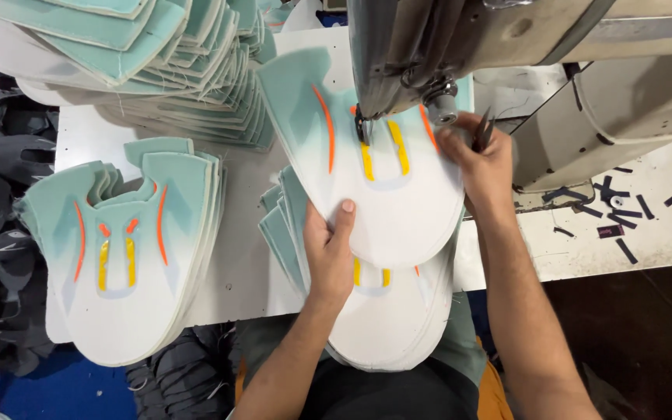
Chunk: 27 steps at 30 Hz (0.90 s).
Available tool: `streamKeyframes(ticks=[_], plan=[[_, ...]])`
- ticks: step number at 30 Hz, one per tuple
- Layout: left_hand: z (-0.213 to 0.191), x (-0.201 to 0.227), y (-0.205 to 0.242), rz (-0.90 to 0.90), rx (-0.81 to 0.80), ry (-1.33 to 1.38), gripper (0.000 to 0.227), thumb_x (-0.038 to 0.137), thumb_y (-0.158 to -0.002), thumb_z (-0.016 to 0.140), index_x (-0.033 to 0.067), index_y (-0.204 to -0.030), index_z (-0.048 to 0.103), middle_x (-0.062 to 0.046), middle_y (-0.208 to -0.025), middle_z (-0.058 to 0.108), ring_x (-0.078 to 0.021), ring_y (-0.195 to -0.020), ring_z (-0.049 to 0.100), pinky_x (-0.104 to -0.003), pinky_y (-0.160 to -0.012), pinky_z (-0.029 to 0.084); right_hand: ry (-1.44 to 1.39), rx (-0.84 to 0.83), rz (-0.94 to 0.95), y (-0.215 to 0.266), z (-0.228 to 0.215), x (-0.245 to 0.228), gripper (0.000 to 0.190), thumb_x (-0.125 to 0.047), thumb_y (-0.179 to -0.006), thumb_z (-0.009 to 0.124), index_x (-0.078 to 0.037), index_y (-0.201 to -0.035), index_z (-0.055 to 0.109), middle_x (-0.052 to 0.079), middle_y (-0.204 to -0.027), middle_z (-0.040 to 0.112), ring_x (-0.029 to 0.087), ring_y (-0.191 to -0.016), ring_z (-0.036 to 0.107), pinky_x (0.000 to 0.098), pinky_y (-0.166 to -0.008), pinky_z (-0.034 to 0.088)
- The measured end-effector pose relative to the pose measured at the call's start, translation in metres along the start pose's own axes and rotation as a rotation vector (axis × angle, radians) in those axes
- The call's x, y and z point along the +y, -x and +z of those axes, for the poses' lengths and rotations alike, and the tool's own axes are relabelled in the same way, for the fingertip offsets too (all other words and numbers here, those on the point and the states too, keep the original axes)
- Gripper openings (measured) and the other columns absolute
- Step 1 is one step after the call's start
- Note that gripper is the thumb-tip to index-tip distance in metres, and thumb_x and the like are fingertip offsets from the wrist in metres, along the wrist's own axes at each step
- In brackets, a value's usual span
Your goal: The person uses a sewing machine to stitch light blue and white shoe parts with orange and yellow accents. They repeatedly pick up a shoe part from a stack, guide it under the sewing machine needle, and then place the finished item onto a growing pile.
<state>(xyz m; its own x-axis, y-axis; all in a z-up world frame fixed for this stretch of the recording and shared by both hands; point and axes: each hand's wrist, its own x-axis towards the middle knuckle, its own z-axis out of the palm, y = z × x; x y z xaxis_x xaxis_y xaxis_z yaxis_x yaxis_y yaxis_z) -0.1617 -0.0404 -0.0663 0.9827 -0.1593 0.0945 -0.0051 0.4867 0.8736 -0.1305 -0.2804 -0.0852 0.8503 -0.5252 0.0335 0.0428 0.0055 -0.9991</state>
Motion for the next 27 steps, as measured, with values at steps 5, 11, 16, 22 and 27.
streamKeyframes(ticks=[5,11,16,22,27], plan=[[0.005,-0.001,-0.011,0.013,0.014,-0.027,0.052,0.02,-0.106,0.058,-0.0082,-0.147,0.042,-0.014,-0.136,0.059,-0.0163,-0.12,0.058,-0.033,-0.107,0.048,0.05,-0.042,0.003,-0.01,0.008,-0.016,0.027,0.003,-0.091,0.07,0.003,-0.118,0.07,0.004,-0.091,0.074,0.007,-0.074,0.067,0.0229,-0.066,0.055],[0.003,-0.007,-0.025,0.013,0.035,-0.02,0.047,0.019,-0.107,0.06,-0.0084,-0.142,0.047,-0.013,-0.132,0.061,-0.0147,-0.116,0.057,-0.033,-0.105,0.048,0.016,-0.096,-0.071,-0.028,0.008,-0.003,0.019,0.005,-0.096,0.064,0.004,-0.113,0.073,0.002,-0.095,0.074,0.004,-0.081,0.065,0.0205,-0.073,0.054],[0.002,-0.006,-0.038,0.008,0.043,-0.02,0.047,0.019,-0.105,0.061,-0.0073,-0.142,0.049,-0.012,-0.131,0.062,-0.0145,-0.116,0.058,-0.032,-0.105,0.047,0.009,-0.104,-0.092,-0.03,0.014,-0.008,0.018,0.005,-0.094,0.066,0.003,-0.111,0.072,0.001,-0.095,0.075,0.003,-0.082,0.066,0.0199,-0.075,0.055],[-0.009,-0.011,-0.06,-0.014,0.038,-0.032,0.044,0.015,-0.103,0.064,-0.0077,-0.138,0.052,-0.013,-0.129,0.065,-0.0152,-0.114,0.06,-0.033,-0.103,0.049,0.114,-0.053,-0.135,-0.025,0.012,-0.006,0.021,0.004,-0.095,0.065,0.003,-0.114,0.073,-0.001,-0.095,0.073,0.002,-0.08,0.062,0.0188,-0.072,0.05],[-0.028,-0.012,-0.065,-0.169,0.018,0.141,0.042,0.013,-0.104,0.066,-0.0139,-0.134,0.055,-0.02,-0.122,0.067,-0.0237,-0.105,0.063,-0.04,-0.093,0.051,0.19,0.035,-0.22,0.029,0.009,-0.015,0.023,-0.001,-0.097,0.067,0.003,-0.12,0.07,-0.002,-0.096,0.072,0.002,-0.083,0.062,0.0179,-0.074,0.052]])
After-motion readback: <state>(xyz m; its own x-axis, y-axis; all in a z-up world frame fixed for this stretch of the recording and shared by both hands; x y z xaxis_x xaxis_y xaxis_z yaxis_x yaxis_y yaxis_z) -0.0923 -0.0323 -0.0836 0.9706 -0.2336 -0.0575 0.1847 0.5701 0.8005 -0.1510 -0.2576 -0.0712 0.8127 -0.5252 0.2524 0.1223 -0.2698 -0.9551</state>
